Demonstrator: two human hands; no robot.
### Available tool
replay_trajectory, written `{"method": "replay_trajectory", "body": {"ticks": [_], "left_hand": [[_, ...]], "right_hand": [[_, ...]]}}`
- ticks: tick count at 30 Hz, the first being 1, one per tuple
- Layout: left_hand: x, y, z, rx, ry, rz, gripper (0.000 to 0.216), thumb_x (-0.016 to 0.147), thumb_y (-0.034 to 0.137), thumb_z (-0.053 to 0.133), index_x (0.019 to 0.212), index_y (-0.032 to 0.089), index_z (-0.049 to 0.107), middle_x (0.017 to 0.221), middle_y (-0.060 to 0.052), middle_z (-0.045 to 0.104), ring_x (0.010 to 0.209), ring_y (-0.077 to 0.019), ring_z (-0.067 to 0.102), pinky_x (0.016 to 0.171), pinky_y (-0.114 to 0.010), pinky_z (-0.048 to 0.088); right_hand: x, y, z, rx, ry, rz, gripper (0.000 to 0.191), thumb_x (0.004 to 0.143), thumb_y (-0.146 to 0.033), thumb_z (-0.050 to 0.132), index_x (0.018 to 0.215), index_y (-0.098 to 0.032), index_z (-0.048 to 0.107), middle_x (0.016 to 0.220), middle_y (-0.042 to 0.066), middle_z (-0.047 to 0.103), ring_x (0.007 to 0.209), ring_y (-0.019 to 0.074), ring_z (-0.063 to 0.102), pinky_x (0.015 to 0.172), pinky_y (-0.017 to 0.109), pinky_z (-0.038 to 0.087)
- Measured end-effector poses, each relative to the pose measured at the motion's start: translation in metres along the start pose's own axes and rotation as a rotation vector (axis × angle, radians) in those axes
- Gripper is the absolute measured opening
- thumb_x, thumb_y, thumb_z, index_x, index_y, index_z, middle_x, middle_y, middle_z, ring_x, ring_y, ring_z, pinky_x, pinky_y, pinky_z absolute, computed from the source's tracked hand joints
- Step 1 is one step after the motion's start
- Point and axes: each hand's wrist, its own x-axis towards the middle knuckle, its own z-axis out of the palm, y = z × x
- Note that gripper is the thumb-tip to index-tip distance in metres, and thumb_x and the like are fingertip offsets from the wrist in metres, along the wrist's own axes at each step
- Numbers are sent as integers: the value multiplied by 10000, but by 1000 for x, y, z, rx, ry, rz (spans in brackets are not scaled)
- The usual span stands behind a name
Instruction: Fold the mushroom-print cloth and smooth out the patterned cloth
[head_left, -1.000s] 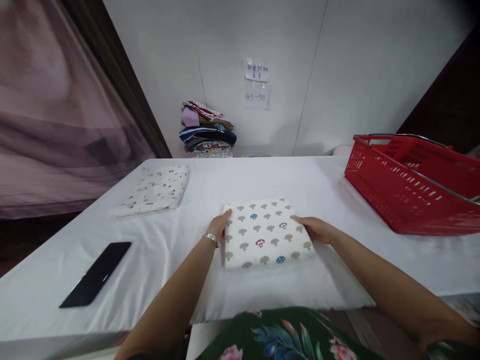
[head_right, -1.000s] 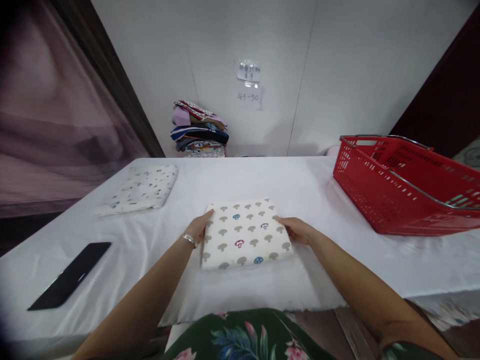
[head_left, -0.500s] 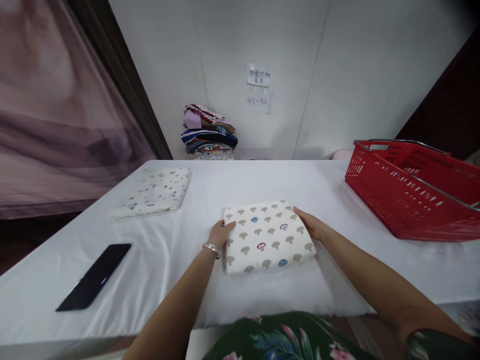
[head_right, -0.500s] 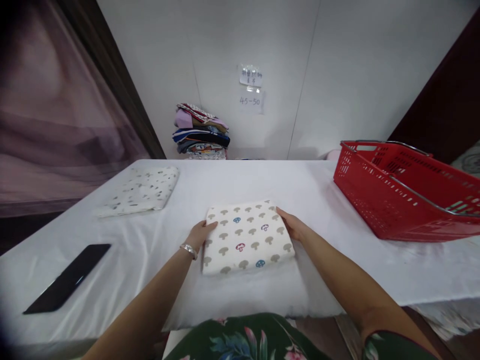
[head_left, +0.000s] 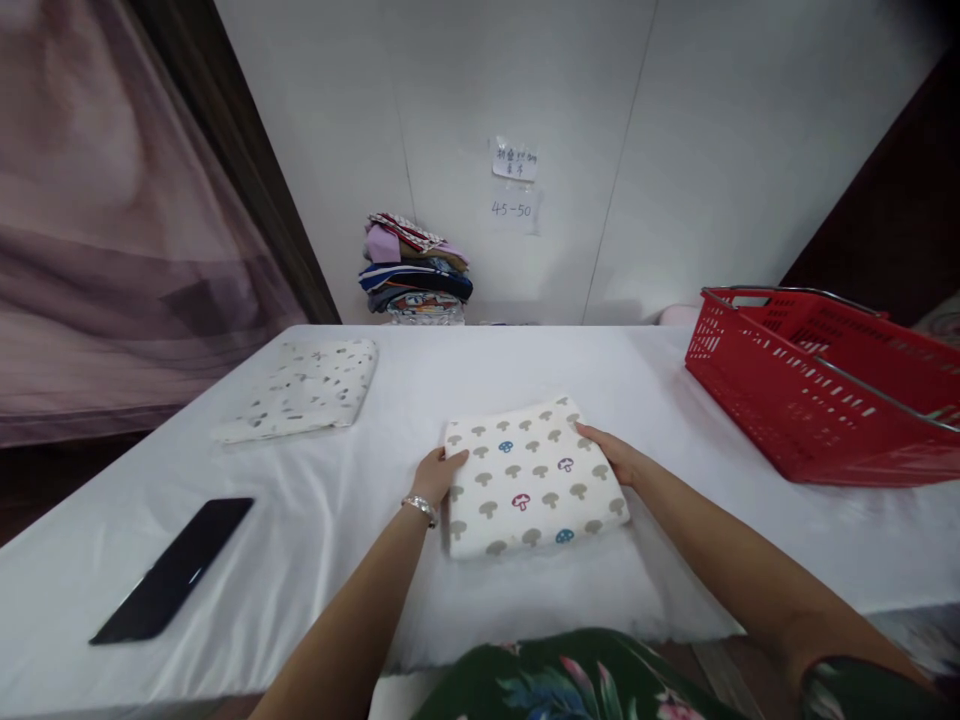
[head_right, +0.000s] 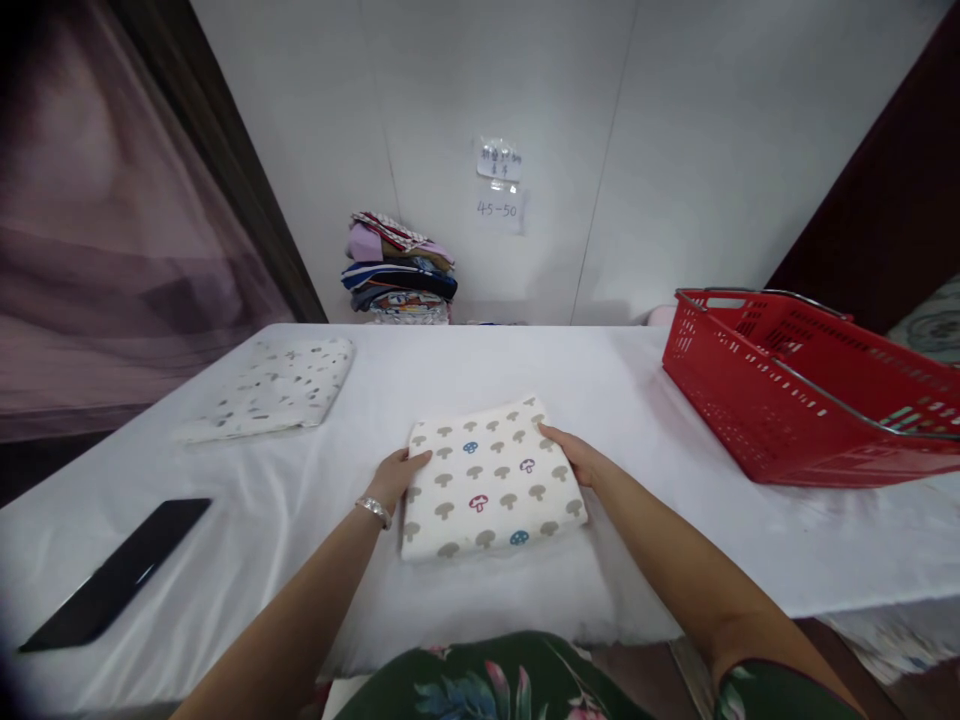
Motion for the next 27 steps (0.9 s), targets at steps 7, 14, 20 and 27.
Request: {"method": "replay_trajectory", "body": {"ticks": [7, 14, 20, 27], "left_hand": [[2, -1, -4, 5, -19, 2, 375, 578, 318, 767, 877, 121, 654, 749, -88, 704, 658, -212, 660, 607, -295, 528], [5, 1, -9, 15, -41, -35, 395, 596, 303, 765, 926, 122, 645, 789, -89, 706, 662, -207, 664, 588, -289, 533], [-1, 4, -4, 47, -16, -19, 381, 620, 299, 746, 943, 129, 637, 845, -87, 706, 689, -201, 664, 595, -277, 531], [4, 25, -8, 154, 78, 84, 550, 601, 316, 762, 1082, 114, 587, 943, -116, 685, 769, -211, 658, 639, -281, 528]], "right_hand": [[0, 2, -7, -41, -149, -13, 398, 789, -300, 565, 1137, -117, 506, 970, 126, 674, 874, 216, 650, 866, 403, 471], [1, 16, -6, -8, -225, -189, 519, 674, -214, 637, 1158, -108, 481, 988, 137, 667, 860, 244, 651, 780, 379, 503], [-5, 31, -5, 41, -170, -227, 578, 656, -178, 641, 1197, -131, 442, 996, 132, 665, 857, 262, 652, 751, 411, 512], [-15, 37, 13, 112, -142, -193, 545, 729, -184, 598, 1241, -156, 414, 1060, 131, 645, 935, 261, 632, 817, 445, 495]]}}
